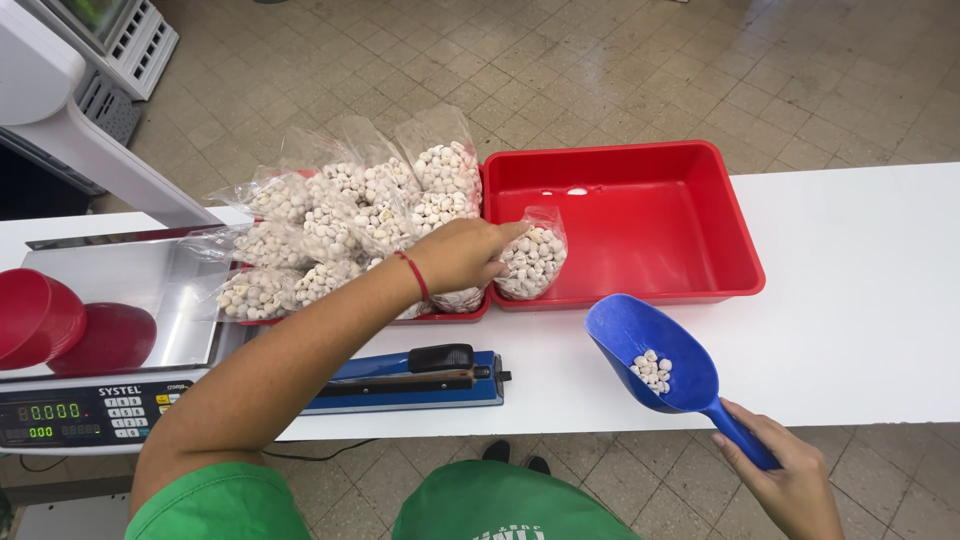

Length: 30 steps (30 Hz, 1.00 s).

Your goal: Scooping white beans from a large sack into small plastic bags and weighing them on a digital scale.

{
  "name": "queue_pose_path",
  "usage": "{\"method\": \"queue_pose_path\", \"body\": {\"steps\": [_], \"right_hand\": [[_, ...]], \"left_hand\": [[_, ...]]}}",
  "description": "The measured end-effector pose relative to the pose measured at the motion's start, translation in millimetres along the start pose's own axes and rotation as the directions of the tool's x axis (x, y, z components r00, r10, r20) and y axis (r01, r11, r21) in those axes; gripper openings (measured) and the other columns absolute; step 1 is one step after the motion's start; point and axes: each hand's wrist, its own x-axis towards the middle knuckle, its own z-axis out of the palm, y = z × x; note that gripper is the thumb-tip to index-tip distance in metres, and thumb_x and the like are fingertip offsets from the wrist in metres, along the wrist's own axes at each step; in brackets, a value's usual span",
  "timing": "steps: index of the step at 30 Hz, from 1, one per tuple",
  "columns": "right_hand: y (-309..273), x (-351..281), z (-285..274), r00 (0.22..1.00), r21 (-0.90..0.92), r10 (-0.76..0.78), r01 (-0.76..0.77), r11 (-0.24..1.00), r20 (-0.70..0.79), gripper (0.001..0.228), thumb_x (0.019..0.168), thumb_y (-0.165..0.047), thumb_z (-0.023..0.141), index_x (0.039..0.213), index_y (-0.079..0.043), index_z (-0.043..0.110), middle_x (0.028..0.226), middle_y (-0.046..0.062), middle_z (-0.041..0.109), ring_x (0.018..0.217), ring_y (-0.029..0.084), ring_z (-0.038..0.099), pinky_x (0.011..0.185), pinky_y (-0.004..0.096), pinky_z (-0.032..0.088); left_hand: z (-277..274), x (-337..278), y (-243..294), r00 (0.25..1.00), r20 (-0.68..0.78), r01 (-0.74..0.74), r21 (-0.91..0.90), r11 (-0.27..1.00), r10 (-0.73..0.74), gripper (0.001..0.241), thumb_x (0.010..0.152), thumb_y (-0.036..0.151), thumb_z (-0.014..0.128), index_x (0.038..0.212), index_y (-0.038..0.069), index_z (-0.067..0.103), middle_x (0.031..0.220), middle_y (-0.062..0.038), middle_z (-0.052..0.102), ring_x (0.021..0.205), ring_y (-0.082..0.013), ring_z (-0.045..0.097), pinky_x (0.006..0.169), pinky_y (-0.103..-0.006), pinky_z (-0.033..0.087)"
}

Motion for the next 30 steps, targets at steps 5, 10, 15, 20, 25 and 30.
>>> {"method": "queue_pose_path", "body": {"steps": [5,10,15,20,25,30], "right_hand": [[5,2,1,0.999,0.015,-0.054,0.054,0.998,0.001,0.049,0.075,-0.016,0.073,0.124,-0.013,0.068,0.115,0.005,0.075,0.103,0.015,0.07,0.095,0.028,0.053],[11,2,0,0.997,0.011,-0.07,0.07,0.998,0.017,0.052,0.073,-0.015,0.074,0.125,-0.012,0.067,0.118,0.007,0.073,0.105,0.017,0.071,0.097,0.031,0.054],[15,2,1,0.999,-0.001,-0.035,0.036,0.999,0.025,0.051,0.074,-0.019,0.074,0.124,-0.015,0.068,0.116,0.004,0.075,0.102,0.015,0.072,0.091,0.029,0.056],[20,5,2,0.994,0.021,-0.095,0.094,0.995,0.056,0.051,0.073,-0.017,0.075,0.124,-0.014,0.068,0.118,0.005,0.074,0.103,0.016,0.072,0.096,0.029,0.054],[35,15,12,0.963,0.005,-0.234,0.235,0.972,0.131,0.054,0.068,-0.02,0.081,0.121,-0.019,0.07,0.119,0.001,0.075,0.102,0.013,0.075,0.097,0.029,0.055],[35,22,18,0.954,0.037,-0.233,0.23,0.972,0.189,0.047,0.069,-0.02,0.082,0.115,-0.018,0.074,0.114,0.0,0.078,0.101,0.01,0.075,0.097,0.026,0.054]], "left_hand": [[8,25,-34,0.983,-0.075,-0.159,0.109,0.981,0.168,0.063,0.09,0.015,0.063,0.148,0.014,0.038,0.07,-0.01,0.061,0.068,-0.0271,0.06,0.057,-0.04,0.048],[-7,31,-45,0.944,-0.156,-0.241,0.28,0.929,0.292,0.058,0.092,0.008,0.059,0.145,0.022,0.043,0.062,-0.01,0.055,0.056,-0.0294,0.055,0.048,-0.0444,0.043],[1,28,-30,0.959,0.097,-0.281,0.224,0.933,0.265,0.077,0.09,0.016,0.066,0.154,0.026,0.024,0.08,-0.008,0.067,0.071,-0.0218,0.061,0.056,-0.0331,0.051],[5,26,-15,0.961,0.111,-0.276,0.298,0.914,0.253,0.069,0.093,0.016,0.058,0.153,0.02,0.025,0.067,-0.008,0.058,0.057,-0.0246,0.054,0.046,-0.0376,0.041],[3,24,-5,0.977,0.089,-0.214,0.346,0.914,0.195,0.078,0.093,0.024,0.062,0.155,0.021,0.015,0.07,-0.01,0.06,0.059,-0.0276,0.057,0.05,-0.0413,0.045],[-7,14,2,0.986,-0.036,-0.136,0.399,0.907,0.163,0.083,0.094,0.045,0.061,0.155,0.015,0.014,0.076,-0.012,0.063,0.066,-0.0275,0.062,0.052,-0.0406,0.048]]}}
